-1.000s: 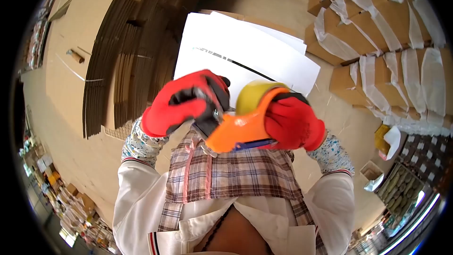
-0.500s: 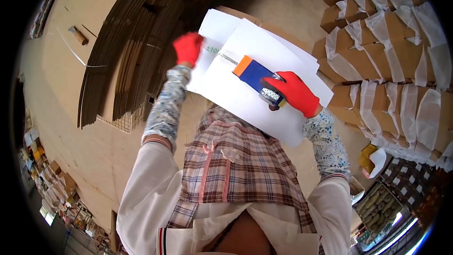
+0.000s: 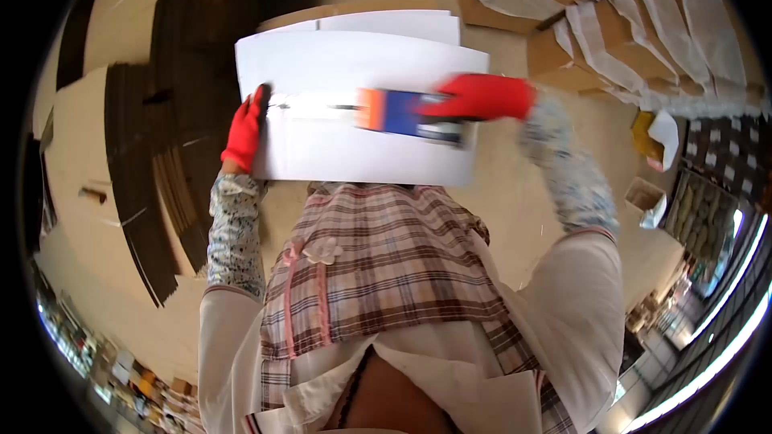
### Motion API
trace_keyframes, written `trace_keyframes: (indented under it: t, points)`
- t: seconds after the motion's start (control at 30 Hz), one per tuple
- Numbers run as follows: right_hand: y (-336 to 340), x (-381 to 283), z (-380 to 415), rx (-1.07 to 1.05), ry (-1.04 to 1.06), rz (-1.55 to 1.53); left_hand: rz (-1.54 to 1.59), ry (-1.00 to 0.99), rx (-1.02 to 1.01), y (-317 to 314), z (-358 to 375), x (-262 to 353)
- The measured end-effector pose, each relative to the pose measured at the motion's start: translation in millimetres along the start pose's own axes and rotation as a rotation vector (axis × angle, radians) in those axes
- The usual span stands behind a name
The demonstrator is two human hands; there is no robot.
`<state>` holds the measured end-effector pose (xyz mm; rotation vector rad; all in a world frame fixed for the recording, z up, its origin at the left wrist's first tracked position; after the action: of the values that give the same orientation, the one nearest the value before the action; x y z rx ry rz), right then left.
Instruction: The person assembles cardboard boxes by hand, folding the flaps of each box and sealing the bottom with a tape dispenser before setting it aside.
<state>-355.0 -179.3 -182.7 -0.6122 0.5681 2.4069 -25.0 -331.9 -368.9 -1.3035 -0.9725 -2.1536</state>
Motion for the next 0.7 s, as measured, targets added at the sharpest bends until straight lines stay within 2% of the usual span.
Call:
trace_keyframes:
  t: [0.03, 0.07, 0.1, 0.17, 0.23, 0.27, 0.33, 0.37, 0.4, 0.43, 0.5, 0.53, 0.6, 0.63, 0.7]
  points:
    - [8, 58, 40, -0.073, -0.211, 0.044, 0.096, 0.054, 0.029, 3, -1, -7]
    - [14, 121, 80, -0.071, -0.388, 0.079, 0.122, 0.138, 0.036, 3, 2, 13]
    - [18, 165, 110, 0.088, -0.145, -0.072, 0.147, 0.225, 0.045, 2, 6, 33]
    - [4, 190, 118, 0.191, 0.120, 0.202, 0.179, 0.210, 0.042, -6, 4, 36]
    - [-18, 220, 56, 0.144, -0.385, 0.031, 0.197, 0.189, 0.028, -5, 1, 22]
    - [-30, 224, 25, 0.297, -0.387, 0.087, 0.306, 0.188, 0.010, -9, 3, 35]
    - [-55, 227, -46, 0.731, -0.201, 0.322, 0.401, 0.244, -0.010, -14, 6, 41]
    - [-77, 245, -64, 0.832, -0.225, 0.286, 0.500, 0.309, -0.039, -13, 11, 40]
    - [-91, 265, -68, 0.806, -0.326, 0.150, 0.458, 0.203, -0.038, -9, 8, 31]
    - [-93, 284, -73, 0.779, -0.406, 0.042, 0.475, 0.187, 0.009, -5, 2, 7]
    - [-58, 184, 7, 0.984, -0.348, -0.350, 0.683, 0.376, 0.044, -19, 22, 53]
    - [-66, 188, -6, 1.037, -0.335, -0.323, 0.854, 0.383, -0.144, -23, 22, 19]
    - [-83, 215, -36, 1.108, -0.306, -0.282, 1.277, 0.435, -0.397, -44, 31, -3]
    - [-103, 237, -54, 1.021, -0.162, -0.461, 1.301, 0.455, -0.399, -53, 34, -20]
    - [-215, 437, -122, 0.867, -0.035, -0.911, 1.179, 0.436, -0.371, -92, 27, -38]
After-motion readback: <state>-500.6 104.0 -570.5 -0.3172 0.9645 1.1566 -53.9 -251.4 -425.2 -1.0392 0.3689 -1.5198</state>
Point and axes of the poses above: each hand's wrist, its own z-axis away from the middle knuckle, its own y-axis out of the back of the hand, x = y × z, the point moved 8 cm from there along -z, towards the middle knuckle, and after that the axes turned 5 degrees about -x, right-handed, at the moved point
